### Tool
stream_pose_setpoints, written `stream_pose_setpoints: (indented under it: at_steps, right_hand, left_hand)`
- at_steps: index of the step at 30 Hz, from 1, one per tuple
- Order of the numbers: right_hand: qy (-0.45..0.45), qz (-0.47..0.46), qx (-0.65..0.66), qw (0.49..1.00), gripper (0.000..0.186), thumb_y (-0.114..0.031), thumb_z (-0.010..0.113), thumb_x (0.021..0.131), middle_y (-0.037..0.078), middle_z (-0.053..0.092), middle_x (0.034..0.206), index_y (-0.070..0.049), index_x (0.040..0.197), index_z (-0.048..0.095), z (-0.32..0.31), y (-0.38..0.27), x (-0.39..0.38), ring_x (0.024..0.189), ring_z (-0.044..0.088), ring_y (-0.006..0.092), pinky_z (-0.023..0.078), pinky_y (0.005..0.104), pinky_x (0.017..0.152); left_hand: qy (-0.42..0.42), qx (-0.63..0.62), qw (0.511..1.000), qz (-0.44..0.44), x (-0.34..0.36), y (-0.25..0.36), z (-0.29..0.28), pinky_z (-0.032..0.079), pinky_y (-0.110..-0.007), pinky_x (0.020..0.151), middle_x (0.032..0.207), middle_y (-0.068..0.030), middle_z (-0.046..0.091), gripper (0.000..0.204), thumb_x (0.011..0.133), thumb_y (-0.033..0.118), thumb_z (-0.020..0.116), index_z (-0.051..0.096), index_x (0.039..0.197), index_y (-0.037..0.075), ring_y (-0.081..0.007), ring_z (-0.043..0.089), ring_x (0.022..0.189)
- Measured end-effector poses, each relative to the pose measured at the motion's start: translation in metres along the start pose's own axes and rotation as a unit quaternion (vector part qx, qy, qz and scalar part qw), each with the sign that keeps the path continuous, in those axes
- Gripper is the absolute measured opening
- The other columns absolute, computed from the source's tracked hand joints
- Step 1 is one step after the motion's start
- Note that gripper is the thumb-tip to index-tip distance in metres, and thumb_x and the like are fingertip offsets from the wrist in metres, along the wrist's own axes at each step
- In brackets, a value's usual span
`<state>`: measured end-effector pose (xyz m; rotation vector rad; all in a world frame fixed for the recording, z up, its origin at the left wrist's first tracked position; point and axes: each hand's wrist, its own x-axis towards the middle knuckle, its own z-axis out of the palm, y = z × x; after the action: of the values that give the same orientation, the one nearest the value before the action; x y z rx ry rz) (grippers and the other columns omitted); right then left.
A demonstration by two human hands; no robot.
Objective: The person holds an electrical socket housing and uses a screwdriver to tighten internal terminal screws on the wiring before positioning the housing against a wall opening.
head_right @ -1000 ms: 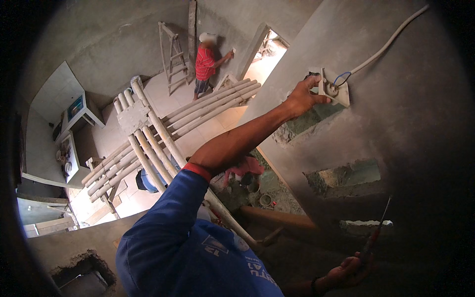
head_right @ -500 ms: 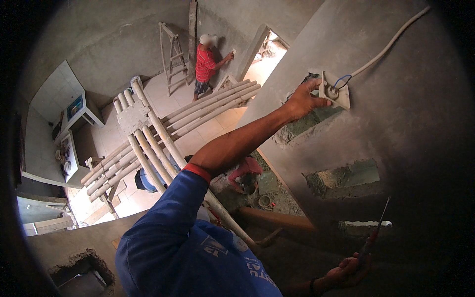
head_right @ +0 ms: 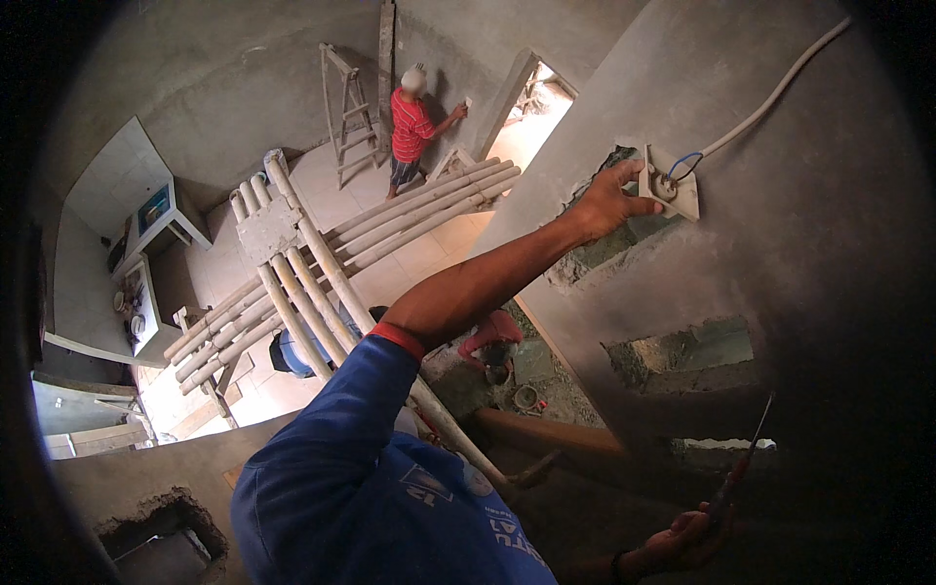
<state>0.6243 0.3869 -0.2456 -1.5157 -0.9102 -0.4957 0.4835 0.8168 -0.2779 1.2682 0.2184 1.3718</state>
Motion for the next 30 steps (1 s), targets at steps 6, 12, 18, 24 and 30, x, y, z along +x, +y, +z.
stream_pose_setpoints:
  at_steps: [6,12,18,24,30]
  right_hand:
    - [-0.005,0.003,-0.001,1.000,0.041,-0.019,0.058,0.091,0.010,0.061,0.085,0.004,0.124,0.052,0.000,0.000,0.000,0.052,0.041,0.0075,0.031,0.0202,0.047]
    - [-0.010,0.002,0.004,1.000,0.042,-0.021,0.059,0.090,0.010,0.060,0.087,0.003,0.124,0.052,0.000,0.001,0.000,0.052,0.040,0.0072,0.030,0.0200,0.047]
    - [-0.007,0.004,0.004,1.000,0.041,-0.020,0.058,0.089,0.010,0.060,0.088,0.003,0.124,0.052,0.001,0.000,0.001,0.053,0.040,0.0070,0.030,0.0198,0.047]
    - [-0.014,-0.006,0.016,1.000,0.037,-0.017,0.056,0.089,0.010,0.059,0.090,0.003,0.120,0.054,0.003,-0.001,0.002,0.054,0.040,0.0069,0.031,0.0195,0.048]
    - [-0.002,-0.012,-0.003,1.000,0.036,-0.017,0.056,0.088,0.010,0.060,0.092,0.004,0.118,0.056,0.003,-0.006,0.000,0.061,0.046,0.0091,0.035,0.0195,0.050]
  left_hand:
    - [0.003,0.002,1.000,0.002,-0.002,0.002,0.000,0.045,-0.033,0.095,0.117,-0.0087,0.059,0.055,0.076,0.004,0.077,0.052,0.125,0.000,-0.0187,0.055,0.109]
    - [-0.008,-0.014,1.000,0.002,-0.001,-0.002,0.000,0.045,-0.032,0.094,0.117,-0.0092,0.059,0.055,0.077,0.004,0.077,0.052,0.125,0.000,-0.0189,0.054,0.109]
    - [0.005,-0.014,1.000,0.000,-0.001,-0.002,0.000,0.046,-0.031,0.091,0.117,-0.0090,0.059,0.056,0.076,0.004,0.076,0.051,0.126,0.000,-0.0184,0.055,0.107]
    - [0.007,-0.005,1.000,-0.017,-0.004,0.003,-0.001,0.046,-0.031,0.090,0.115,-0.0092,0.058,0.057,0.077,0.004,0.077,0.050,0.127,-0.001,-0.0185,0.055,0.106]
    - [-0.004,0.003,1.000,0.007,-0.007,0.005,0.002,0.045,-0.031,0.089,0.115,-0.0092,0.058,0.056,0.077,0.004,0.076,0.051,0.126,0.000,-0.0189,0.056,0.102]
